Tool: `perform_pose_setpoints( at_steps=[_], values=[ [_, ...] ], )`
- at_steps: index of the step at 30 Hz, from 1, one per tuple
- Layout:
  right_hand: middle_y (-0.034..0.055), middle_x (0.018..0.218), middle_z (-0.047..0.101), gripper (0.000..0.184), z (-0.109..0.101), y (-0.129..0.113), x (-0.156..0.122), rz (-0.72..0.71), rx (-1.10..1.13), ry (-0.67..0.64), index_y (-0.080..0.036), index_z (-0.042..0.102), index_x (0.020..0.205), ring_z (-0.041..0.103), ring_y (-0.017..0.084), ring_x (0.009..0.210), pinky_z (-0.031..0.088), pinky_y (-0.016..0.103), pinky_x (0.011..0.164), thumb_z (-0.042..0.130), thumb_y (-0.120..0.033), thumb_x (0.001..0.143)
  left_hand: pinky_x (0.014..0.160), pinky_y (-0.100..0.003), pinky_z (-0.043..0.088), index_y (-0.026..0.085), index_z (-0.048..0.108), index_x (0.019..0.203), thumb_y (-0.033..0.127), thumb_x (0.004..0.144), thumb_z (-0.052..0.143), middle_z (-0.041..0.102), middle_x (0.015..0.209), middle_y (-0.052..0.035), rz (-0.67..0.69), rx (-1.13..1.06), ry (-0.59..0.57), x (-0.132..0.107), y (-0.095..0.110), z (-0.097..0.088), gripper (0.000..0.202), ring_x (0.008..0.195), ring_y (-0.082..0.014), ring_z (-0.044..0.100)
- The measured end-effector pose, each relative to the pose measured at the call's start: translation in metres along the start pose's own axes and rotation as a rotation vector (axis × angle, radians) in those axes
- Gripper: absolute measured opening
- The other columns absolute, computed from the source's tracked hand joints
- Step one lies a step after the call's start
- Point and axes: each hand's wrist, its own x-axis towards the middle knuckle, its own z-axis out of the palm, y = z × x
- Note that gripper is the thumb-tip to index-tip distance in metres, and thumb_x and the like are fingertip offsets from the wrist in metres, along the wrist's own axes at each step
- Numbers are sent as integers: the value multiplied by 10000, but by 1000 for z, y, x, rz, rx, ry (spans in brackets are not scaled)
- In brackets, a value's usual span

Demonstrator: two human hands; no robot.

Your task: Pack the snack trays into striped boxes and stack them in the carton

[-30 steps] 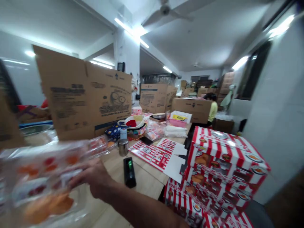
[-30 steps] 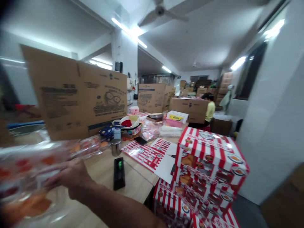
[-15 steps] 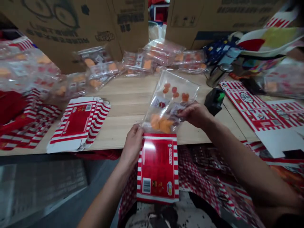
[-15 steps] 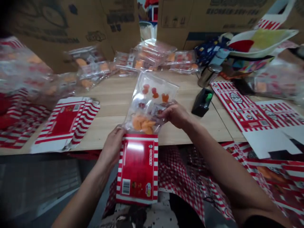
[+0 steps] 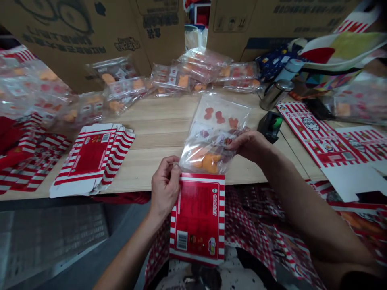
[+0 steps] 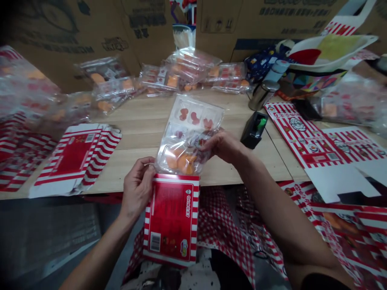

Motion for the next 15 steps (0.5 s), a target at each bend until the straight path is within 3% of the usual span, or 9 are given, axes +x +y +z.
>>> perform_pose_setpoints(
  at_steps=[2,4,8,11,13,15],
  values=[
    [49,751,730,283,-6,-6,4,-35,17,16,-162,714,789,699,227,645,614,350,575,722,-149,507,598,-204,415,205,555,1177,334,933,551,616,738,35,-32,2,-9,0,1,0,276,618,-109,517],
    [43,761,715,255,-15,-20,10,-192,-25,113,-177,705,792,686,225,677,592,346,593,716,-202,539,545,-190,377,216,511,1270,347,918,569,550,660,73,-86,17,18,1,1,-4,380,547,-99,460],
    [81,847,697,221,-24,-49,25,-465,-660,404,-188,715,921,669,281,860,553,374,711,642,-250,722,584,-213,467,196,593,1168,406,831,648,599,689,55,-254,-51,106,9,-2,-21,401,591,-124,561],
    [177,1075,697,362,-4,-37,38,-295,-1250,456,-148,682,1159,608,363,1110,492,449,923,571,-187,817,643,-246,517,192,640,1020,407,766,681,650,710,39,-287,-94,185,19,-7,-31,336,652,-158,632],
    [228,1237,646,449,17,-13,47,-116,-1509,357,-124,631,1273,573,391,1191,462,470,971,549,-159,833,614,-240,501,193,647,948,396,756,666,635,655,46,-270,-68,170,24,-12,-32,280,616,-158,618],
    [214,1335,610,447,33,11,56,-21,-1578,190,-147,647,1264,561,391,1227,458,452,990,583,-187,824,567,-230,470,193,639,895,404,760,652,618,626,50,-278,-33,94,27,-16,-30,251,569,-147,584]
  ],
)
